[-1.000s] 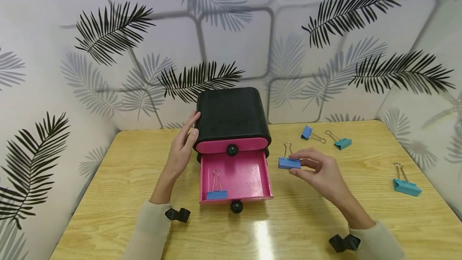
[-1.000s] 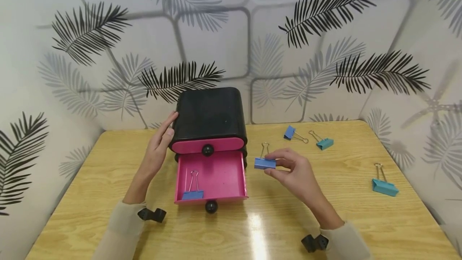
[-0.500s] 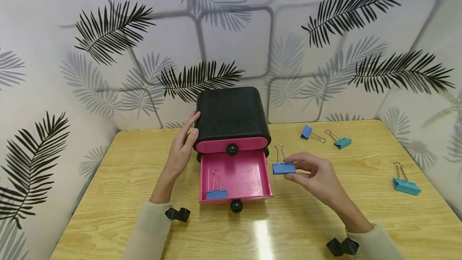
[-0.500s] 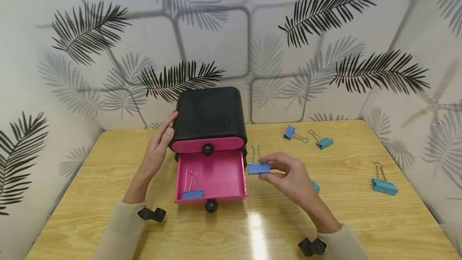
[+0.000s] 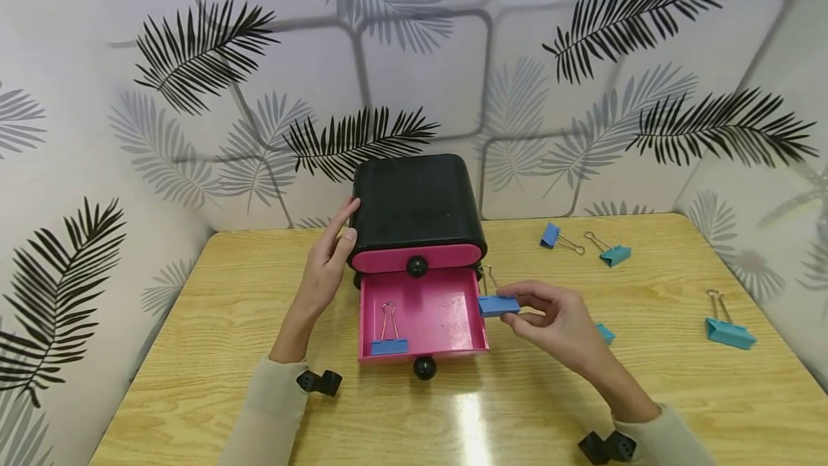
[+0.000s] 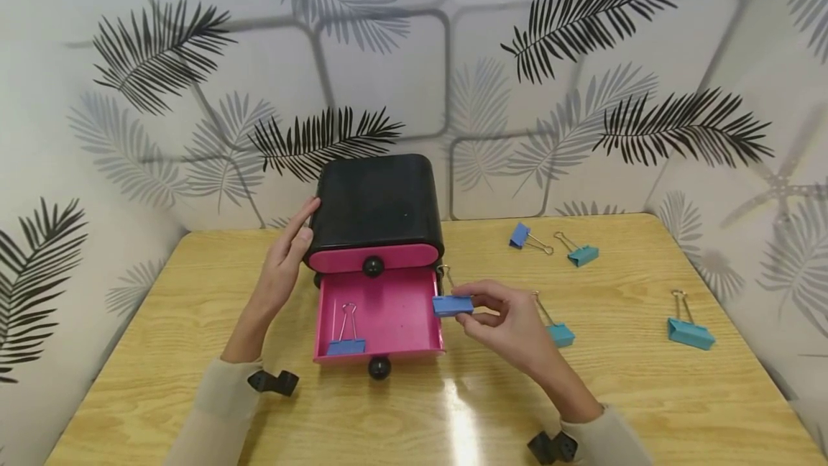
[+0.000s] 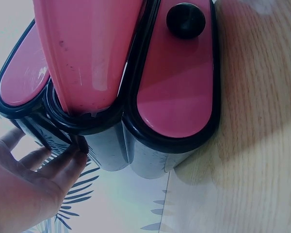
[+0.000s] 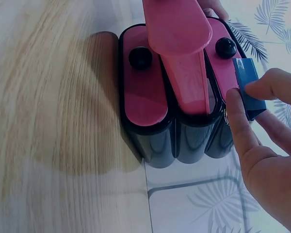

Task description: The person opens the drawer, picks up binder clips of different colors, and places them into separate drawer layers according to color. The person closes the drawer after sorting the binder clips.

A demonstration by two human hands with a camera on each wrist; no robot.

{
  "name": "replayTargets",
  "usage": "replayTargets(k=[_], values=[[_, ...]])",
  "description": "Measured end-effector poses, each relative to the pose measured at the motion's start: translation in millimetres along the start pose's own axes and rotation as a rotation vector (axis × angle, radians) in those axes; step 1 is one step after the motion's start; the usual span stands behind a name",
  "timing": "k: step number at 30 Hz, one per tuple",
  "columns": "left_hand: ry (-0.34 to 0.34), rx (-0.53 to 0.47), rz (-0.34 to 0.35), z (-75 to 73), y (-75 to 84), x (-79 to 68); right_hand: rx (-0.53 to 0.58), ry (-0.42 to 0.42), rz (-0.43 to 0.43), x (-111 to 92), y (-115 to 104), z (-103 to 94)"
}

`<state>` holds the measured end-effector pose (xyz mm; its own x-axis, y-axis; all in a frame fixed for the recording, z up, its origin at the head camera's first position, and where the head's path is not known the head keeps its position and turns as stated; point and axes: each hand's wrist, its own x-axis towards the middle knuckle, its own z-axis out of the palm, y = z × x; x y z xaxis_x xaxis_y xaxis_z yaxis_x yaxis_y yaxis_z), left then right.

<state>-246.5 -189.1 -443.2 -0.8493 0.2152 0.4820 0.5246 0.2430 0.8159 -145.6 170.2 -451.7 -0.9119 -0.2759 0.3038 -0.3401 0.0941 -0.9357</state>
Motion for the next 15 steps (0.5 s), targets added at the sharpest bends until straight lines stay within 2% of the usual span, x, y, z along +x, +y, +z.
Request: replayTargets(k=[10,15], values=[[0.001,-0.009,0.007,1.1,1.1,0.2,-0.019,-0.041,-0.023,-0.5,2.2,7.6],[-0.002,-0.012,0.017,0.8,0.2,0.5,-0.115,-0.041,-0.051,-0.4,4.2,11.7]])
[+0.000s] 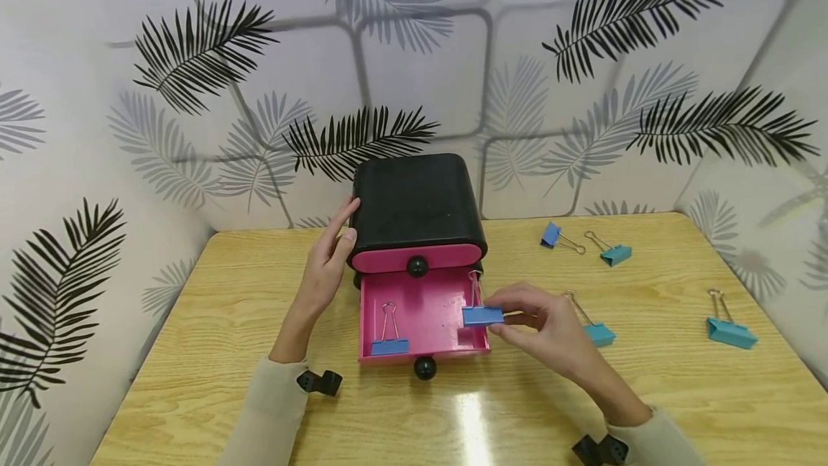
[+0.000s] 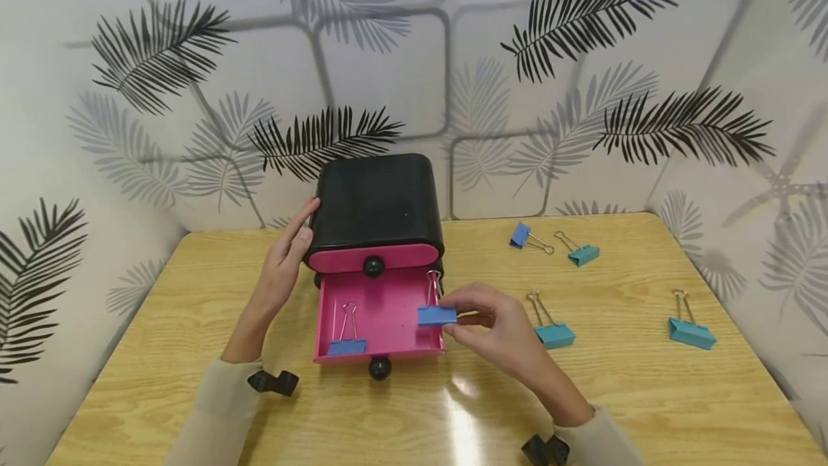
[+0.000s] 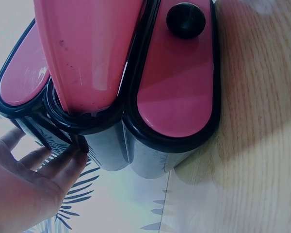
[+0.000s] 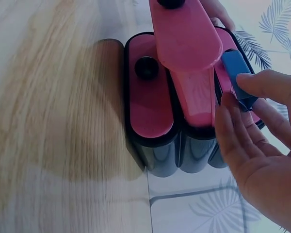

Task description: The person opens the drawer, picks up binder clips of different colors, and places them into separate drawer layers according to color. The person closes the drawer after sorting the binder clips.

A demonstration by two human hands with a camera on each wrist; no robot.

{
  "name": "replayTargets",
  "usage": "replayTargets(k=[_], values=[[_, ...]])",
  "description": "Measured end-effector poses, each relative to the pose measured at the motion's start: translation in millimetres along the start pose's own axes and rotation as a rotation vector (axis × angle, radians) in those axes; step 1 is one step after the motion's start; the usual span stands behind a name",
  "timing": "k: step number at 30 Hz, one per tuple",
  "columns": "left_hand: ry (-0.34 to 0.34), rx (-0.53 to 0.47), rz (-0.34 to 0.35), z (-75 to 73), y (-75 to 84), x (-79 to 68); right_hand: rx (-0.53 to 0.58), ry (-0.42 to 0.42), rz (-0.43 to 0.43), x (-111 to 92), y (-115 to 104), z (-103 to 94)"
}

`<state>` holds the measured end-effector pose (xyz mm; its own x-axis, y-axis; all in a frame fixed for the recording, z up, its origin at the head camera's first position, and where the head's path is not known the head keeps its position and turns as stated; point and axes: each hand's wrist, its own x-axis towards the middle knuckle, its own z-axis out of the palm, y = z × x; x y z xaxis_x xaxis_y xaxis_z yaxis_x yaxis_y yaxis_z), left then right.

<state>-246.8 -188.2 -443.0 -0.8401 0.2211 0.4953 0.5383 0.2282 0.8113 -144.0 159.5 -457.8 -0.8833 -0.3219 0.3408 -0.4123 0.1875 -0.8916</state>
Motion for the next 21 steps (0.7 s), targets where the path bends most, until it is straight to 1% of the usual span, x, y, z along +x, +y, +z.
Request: replayTargets(k=[7,10,14,21], values=[[0.004,-0.004,0.007,-0.3,-0.8,1.1,-0.209,0.046,-0.067,0.6,0.2,6.7],[0.004,-0.005,0.002,-0.4,-1.0,0.9,-0.269,0.050,-0.081,1.3,-1.1,9.8],[0.005,-0.003,-0.008,-0.5,-0.2,0.2,-0.316,0.045,-0.089,3.2,-3.2,14.8],[0.007,-0.004,-0.004,0.1,-0.7,-0.7,-0.358,0.020,-0.114,7.5,-8.2,23.6]])
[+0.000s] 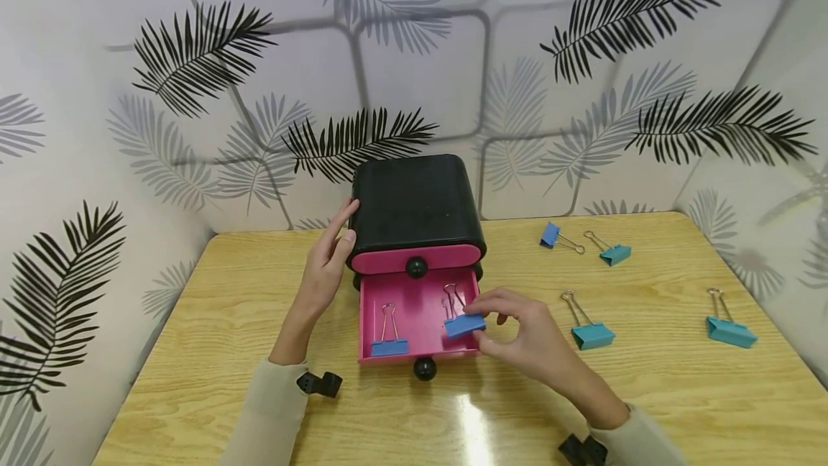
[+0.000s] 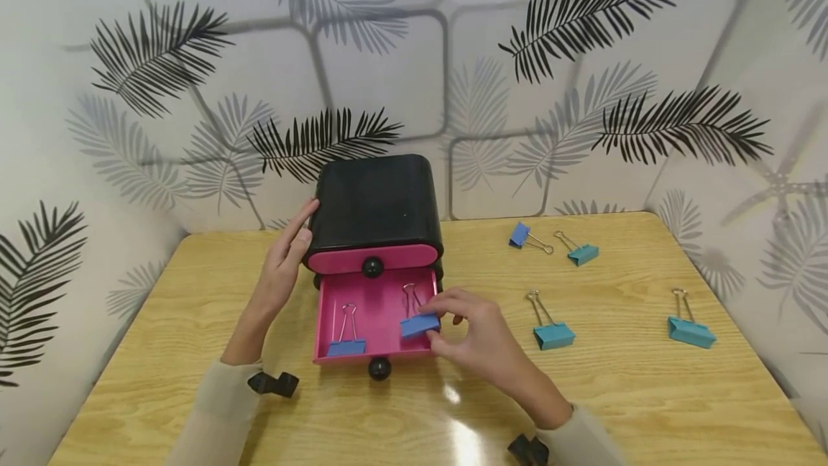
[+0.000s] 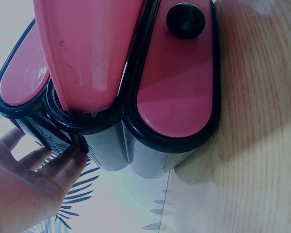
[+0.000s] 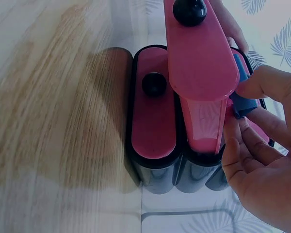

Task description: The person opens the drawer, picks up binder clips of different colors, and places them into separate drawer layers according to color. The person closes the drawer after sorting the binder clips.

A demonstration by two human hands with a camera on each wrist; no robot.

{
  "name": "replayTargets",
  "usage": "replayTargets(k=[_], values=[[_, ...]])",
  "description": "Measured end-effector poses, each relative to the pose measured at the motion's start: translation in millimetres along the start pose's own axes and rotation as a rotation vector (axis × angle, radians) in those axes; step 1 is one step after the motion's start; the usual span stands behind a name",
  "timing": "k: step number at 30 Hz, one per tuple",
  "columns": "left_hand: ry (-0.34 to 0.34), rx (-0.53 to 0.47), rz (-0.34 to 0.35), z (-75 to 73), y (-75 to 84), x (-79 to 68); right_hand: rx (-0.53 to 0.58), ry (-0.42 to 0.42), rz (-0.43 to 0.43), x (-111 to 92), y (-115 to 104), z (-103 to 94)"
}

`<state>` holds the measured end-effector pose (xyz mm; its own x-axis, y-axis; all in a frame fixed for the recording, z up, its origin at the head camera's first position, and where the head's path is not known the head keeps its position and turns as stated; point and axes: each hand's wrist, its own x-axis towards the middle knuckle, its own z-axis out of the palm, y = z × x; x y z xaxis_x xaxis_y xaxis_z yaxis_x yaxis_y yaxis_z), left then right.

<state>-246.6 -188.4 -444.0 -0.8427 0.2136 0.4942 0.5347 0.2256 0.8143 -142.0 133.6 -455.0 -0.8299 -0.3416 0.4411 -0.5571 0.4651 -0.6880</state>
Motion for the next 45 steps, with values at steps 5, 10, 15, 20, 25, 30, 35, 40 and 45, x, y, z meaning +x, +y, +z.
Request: replayTargets(k=[5,10,15,20,25,30,35,40,45], values=[[0.003,0.008,0.000,-0.2,-0.2,-0.1,-0.027,-0.012,-0.005,2.5,-3.8,2.3],[0.004,0.015,0.006,-0.8,-0.2,0.0,-0.033,-0.030,-0.014,4.4,-5.7,4.9],[0.010,0.020,0.004,-1.2,0.6,-0.8,-0.057,-0.074,-0.023,9.3,-7.9,7.7],[0.010,0.016,0.004,-1.2,1.2,-0.4,-0.066,-0.137,-0.044,15.5,-11.5,8.6],[0.004,0.007,0.001,-1.0,0.9,-0.3,-0.073,-0.196,-0.040,20.9,-12.6,9.6],[0.003,0.003,-0.005,-0.6,1.3,-0.4,-0.067,-0.229,-0.023,25.2,-12.4,10.3],[-0.001,0.011,-0.009,-0.8,1.4,-0.4,-0.072,-0.250,-0.035,28.2,-13.0,11.5],[-0.001,0.008,-0.013,-0.5,1.1,-0.5,-0.108,-0.291,-0.046,31.8,-14.4,11.8],[0.001,0.003,-0.020,-0.1,6.2,-0.1,-0.120,-0.349,-0.047,36.9,-15.0,12.3]])
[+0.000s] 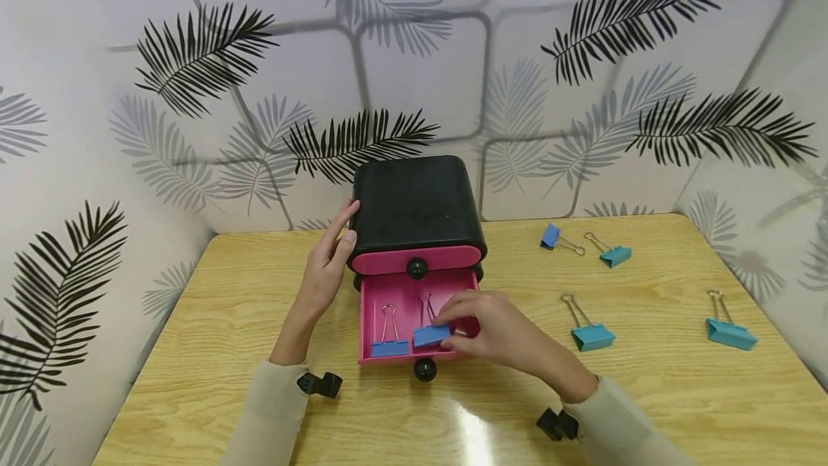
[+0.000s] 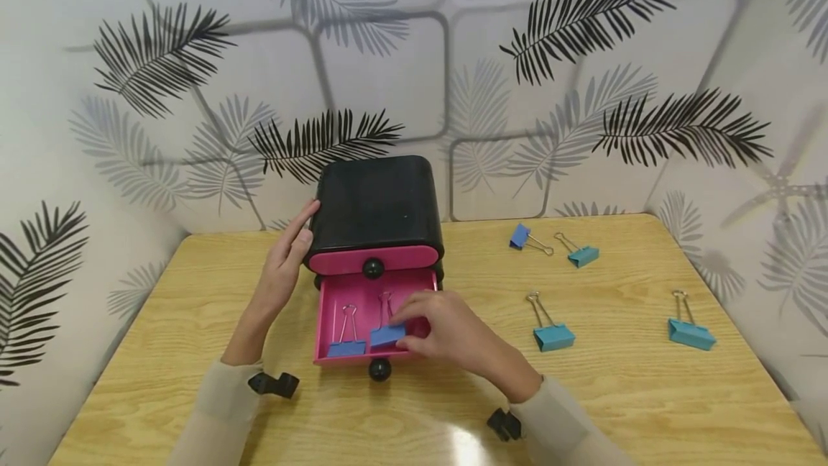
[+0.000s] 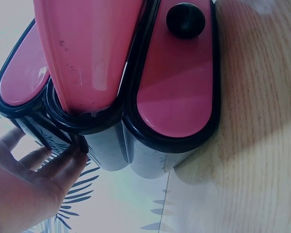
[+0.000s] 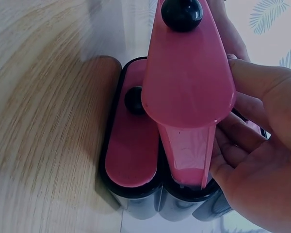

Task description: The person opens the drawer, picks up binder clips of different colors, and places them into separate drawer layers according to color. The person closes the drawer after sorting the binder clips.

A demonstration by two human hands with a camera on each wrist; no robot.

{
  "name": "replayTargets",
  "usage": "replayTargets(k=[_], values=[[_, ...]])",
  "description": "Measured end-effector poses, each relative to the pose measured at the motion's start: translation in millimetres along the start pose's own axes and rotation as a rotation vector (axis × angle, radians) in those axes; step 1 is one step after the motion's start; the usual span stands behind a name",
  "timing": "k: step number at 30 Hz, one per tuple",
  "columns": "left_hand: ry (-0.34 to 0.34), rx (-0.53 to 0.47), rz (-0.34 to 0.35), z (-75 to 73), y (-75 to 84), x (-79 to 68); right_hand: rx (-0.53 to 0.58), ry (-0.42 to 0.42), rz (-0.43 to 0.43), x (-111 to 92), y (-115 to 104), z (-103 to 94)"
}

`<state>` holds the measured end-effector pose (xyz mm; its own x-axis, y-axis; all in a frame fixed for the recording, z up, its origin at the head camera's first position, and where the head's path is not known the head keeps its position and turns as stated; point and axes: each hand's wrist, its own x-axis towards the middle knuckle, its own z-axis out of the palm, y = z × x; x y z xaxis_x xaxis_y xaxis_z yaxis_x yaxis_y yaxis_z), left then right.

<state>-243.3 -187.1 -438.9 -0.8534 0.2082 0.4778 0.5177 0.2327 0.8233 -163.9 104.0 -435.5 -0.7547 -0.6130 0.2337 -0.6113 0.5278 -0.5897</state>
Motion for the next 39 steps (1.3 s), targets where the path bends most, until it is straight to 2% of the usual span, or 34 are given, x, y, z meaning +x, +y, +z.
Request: replayTargets(k=[6,20,39], values=[[-0.009,-0.017,-0.035,-0.1,35.7,-2.6,0.036,-0.050,-0.019,6.4,0.3,1.8],[-0.001,0.010,-0.035,-0.7,35.9,-2.4,-0.015,-0.146,-0.050,13.5,-3.0,-1.2],[-0.005,0.005,-0.028,-0.3,34.0,-3.1,0.047,-0.188,-0.083,14.9,0.2,-0.9]])
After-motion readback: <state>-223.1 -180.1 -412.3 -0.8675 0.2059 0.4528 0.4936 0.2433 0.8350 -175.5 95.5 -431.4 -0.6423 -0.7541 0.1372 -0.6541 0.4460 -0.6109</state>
